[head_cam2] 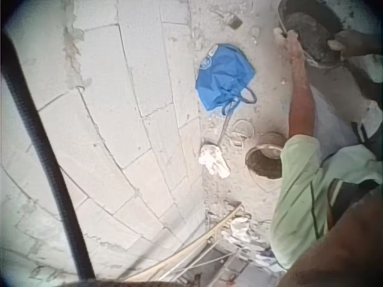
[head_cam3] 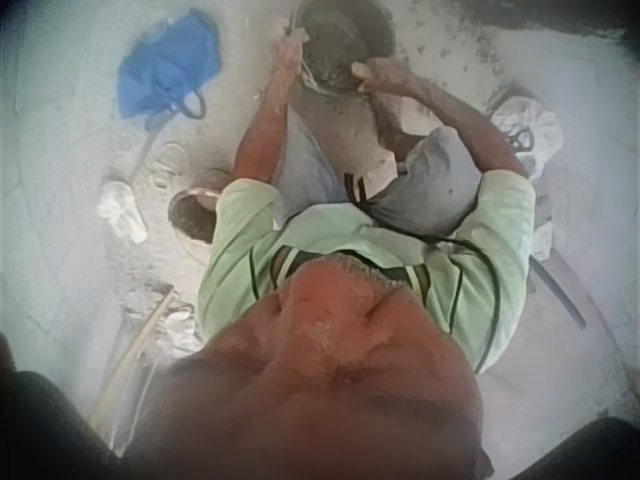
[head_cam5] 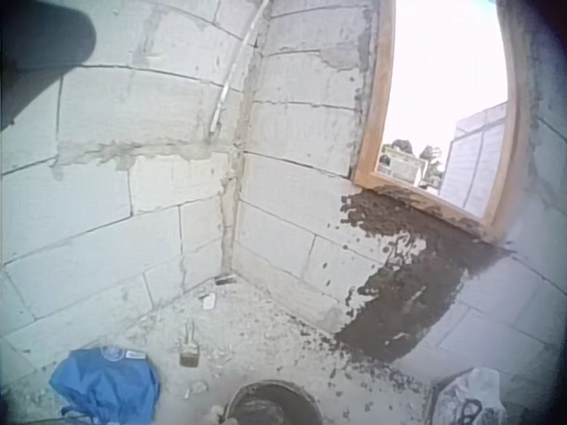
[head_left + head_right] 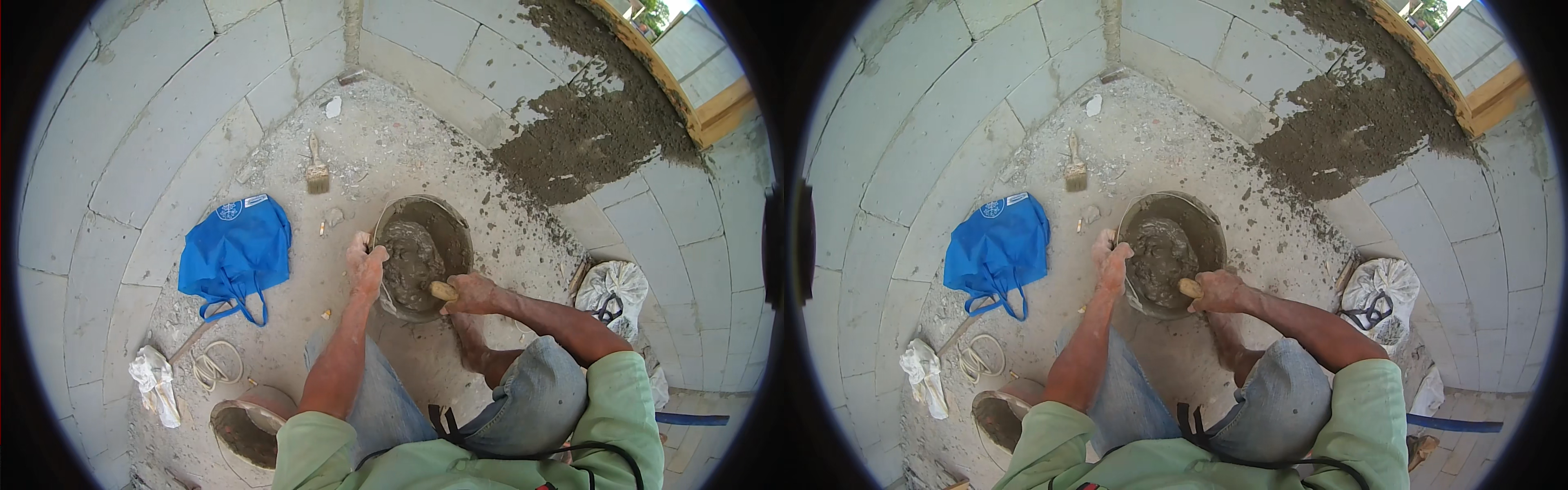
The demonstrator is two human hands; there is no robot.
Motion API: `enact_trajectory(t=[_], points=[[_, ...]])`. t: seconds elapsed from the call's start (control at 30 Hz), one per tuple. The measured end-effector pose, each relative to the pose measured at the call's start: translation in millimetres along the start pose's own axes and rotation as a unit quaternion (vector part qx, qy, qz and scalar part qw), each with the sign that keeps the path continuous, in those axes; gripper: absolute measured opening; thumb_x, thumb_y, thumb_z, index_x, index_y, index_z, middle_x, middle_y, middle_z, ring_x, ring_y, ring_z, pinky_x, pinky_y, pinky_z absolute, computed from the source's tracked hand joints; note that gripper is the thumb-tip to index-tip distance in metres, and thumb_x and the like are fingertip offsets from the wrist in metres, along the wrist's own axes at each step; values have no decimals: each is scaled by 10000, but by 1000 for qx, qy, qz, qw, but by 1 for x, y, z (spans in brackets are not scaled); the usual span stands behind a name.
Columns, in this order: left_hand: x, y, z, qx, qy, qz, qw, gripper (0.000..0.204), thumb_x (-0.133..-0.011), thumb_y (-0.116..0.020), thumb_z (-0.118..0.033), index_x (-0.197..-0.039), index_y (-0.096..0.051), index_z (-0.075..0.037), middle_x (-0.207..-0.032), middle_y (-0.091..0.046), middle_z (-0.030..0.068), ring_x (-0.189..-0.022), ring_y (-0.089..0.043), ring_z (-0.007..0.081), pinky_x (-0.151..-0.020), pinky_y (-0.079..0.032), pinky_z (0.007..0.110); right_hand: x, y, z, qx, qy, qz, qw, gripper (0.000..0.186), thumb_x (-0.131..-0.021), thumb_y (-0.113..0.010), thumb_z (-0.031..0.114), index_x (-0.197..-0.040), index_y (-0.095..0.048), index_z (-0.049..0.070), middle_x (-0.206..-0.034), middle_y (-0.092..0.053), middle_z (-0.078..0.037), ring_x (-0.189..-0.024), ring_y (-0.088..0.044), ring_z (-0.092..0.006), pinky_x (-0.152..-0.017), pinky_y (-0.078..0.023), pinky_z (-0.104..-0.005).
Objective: The person pours water from a cup into a bucket of cement mixture, mixes it using a trowel, and applies the cement onto a wall with the trowel.
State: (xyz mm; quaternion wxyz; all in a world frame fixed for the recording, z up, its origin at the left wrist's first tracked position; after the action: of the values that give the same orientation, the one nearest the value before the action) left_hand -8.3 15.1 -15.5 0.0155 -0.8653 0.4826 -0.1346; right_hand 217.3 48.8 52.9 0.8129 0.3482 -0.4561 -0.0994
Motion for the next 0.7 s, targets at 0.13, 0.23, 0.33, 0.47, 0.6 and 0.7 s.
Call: enact_trajectory(t=[0.13, 0.23, 0.33, 0.47, 0.6, 0.7], points=[[-1, -1, -3, 7, 20, 5, 1000, 168, -641, -597, -55, -783, -508, -56, -739, -497, -14, -678, -439, 95, -605, -390, 264, 3, 8, 1, -62, -9, 21, 998, 570, -726, -739, 472, -1013, -634, -10, -892, -664, -219, -922, -652, -373, -799, -502, -449], [-2, -11, 0, 33, 17, 18, 999, 176, -640, -592, -54, -793, -504, -54, -757, -508, -5, -692, -451, 97, -612, -397, 266, 22, 26, -3, -53, -22, 6, 998, 562, -736, -726, 476, -1027, -635, 4, -865, -670, -197, -909, -656, -364, -789, -505, -447], [-5, -2, 10, 120, 42, -2, 992, 170, -651, -575, -32, -805, -504, -48, -775, -512, 5, -702, -450, 104, -635, -397, 262, 40, 59, 23, 46, -48, -12, 998, 531, -764, -717, 448, -1069, -623, 24, -878, -683, -160, -901, -663, -350, -779, -509, -448], [-11, 6, 9, 77, 19, 2, 997, 182, -643, -548, -12, -810, -488, -54, -791, -521, 16, -730, -477, 123, -668, -411, 273, 50, 74, 18, 153, -2, -127, 980, 432, -842, -645, 289, -1161, -559, 10, -920, -667, -172, -865, -667, -344, -716, -523, -437], [-10, 4, 10, 119, 20, 12, 993, 194, -642, -532, -6, -827, -495, -52, -803, -529, 23, -748, -493, 134, -697, -418, 277, 38, 73, 15, 350, 56, -239, 904, 398, -855, -555, 153, -1191, -503, -53, -904, -649, -160, -821, -678, -284, -657, -540, -395], [-6, 2, 7, 113, 16, 18, 993, 195, -641, -527, -6, -828, -495, -51, -812, -534, 28, -752, -496, 135, -704, -419, 275, 20, 57, 10, 443, 56, -254, 858, 380, -836, -540, 129, -1155, -508, -74, -880, -648, -134, -809, -678, -243, -666, -547, -380]])
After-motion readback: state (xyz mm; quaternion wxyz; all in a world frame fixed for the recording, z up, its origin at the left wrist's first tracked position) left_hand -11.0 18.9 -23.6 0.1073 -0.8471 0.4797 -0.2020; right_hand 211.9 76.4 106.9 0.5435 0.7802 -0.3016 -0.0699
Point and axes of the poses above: each hand's wrist, its own x-axis away from the middle knuckle, its own y-axis out of the back of the hand, z = x × y, the point moved 4 cm from there along -x, towards the middle knuckle
